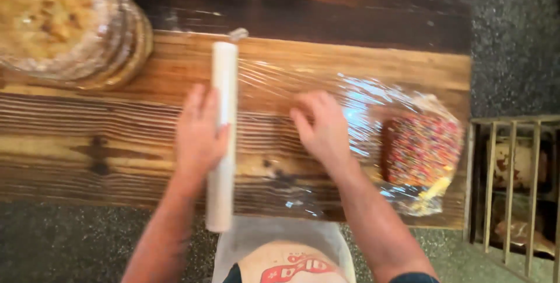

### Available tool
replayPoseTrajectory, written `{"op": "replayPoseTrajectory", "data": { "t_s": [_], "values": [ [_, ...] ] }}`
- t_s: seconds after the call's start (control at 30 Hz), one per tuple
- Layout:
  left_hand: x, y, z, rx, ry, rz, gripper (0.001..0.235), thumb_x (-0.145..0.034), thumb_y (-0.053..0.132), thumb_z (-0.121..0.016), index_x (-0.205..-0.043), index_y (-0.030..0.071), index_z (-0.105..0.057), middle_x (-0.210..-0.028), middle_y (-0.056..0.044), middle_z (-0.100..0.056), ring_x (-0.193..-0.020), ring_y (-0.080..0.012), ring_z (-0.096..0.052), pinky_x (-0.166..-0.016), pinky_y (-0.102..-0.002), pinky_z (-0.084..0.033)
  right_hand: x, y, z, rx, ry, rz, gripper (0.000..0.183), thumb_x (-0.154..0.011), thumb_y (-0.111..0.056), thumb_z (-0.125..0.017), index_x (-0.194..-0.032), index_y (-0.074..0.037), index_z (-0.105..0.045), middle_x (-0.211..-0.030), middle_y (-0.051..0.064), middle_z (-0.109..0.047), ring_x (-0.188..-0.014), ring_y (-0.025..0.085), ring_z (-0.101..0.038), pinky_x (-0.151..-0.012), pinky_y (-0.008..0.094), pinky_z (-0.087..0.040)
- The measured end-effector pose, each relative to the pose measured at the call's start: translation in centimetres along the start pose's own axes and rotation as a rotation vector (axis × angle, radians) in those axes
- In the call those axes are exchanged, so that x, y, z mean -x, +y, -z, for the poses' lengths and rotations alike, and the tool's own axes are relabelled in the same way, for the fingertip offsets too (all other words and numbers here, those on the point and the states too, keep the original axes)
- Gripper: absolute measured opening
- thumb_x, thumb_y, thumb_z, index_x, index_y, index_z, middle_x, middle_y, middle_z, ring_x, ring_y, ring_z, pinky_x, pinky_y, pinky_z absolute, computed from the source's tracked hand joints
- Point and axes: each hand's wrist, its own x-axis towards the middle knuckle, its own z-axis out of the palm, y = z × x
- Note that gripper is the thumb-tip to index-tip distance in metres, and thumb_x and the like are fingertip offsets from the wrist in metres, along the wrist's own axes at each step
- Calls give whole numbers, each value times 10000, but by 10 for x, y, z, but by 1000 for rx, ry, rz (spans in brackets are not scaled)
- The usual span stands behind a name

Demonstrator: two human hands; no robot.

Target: The person wraps rectangular baked goods topped with colorful sprinkles using plastic wrap. They pull a sheet of wrap from a roll, place the item on it, fold the wrap around the item, and set the wrapped unit aside. The process repeats for several items on a wooden countertop.

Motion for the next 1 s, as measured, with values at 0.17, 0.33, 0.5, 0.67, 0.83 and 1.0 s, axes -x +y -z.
{"op": "replayPoseTrajectory", "data": {
  "t_s": [0.17,0.33,0.5,0.67,0.83,1.0],
  "values": [
    [-7,-8,11,185,-287,152,1032,-715,342,-822,-1612,116,-365,-1602,-273,-356,-1414,-505,-424,-1084,-691,-371,-120,36,-106,303,46,203,313,-861,-189,-783,-1158,-145,-696,-1088,87,-636,-1001,345,-663,-835,457,-542],
    [5,-40,-1,351,-206,146,930,-728,261,-753,-1589,154,-420,-1564,-252,-398,-1398,-477,-457,-1116,-628,-367,-174,56,-145,483,-129,343,334,-840,-262,-821,-1147,-187,-714,-1108,22,-647,-1093,261,-650,-851,386,-540],
    [11,-48,-7,455,-150,163,903,-728,237,-718,-1582,148,-438,-1535,-256,-435,-1381,-470,-482,-1149,-572,-364,-196,70,-157,599,-232,522,201,-893,-316,-782,-1036,-188,-722,-1016,-8,-646,-1041,198,-648,-837,322,-533],
    [11,-40,-5,459,-184,193,923,-723,244,-727,-1591,167,-425,-1542,-240,-432,-1410,-451,-457,-1173,-597,-316,-203,68,-158,703,37,770,117,-865,-291,-655,-813,-201,-600,-788,-22,-529,-739,189,-582,-645,339,-451],
    [1,-28,-1,377,-190,202,953,-683,256,-767,-1574,134,-450,-1584,-236,-392,-1424,-468,-435,-1146,-627,-326,-112,34,-91,642,125,221,79,-889,-223,-676,-882,-178,-611,-786,5,-521,-743,240,-631,-649,358,-503],
    [-36,-11,1,129,-139,46,929,-681,265,-793,-1551,140,-491,-1589,-223,-398,-1477,-476,-351,-1159,-689,-256,5,36,-55,803,120,-161,90,-969,-277,-643,-908,-213,-628,-771,-3,-555,-741,231,-653,-637,339,-517]
  ]
}}
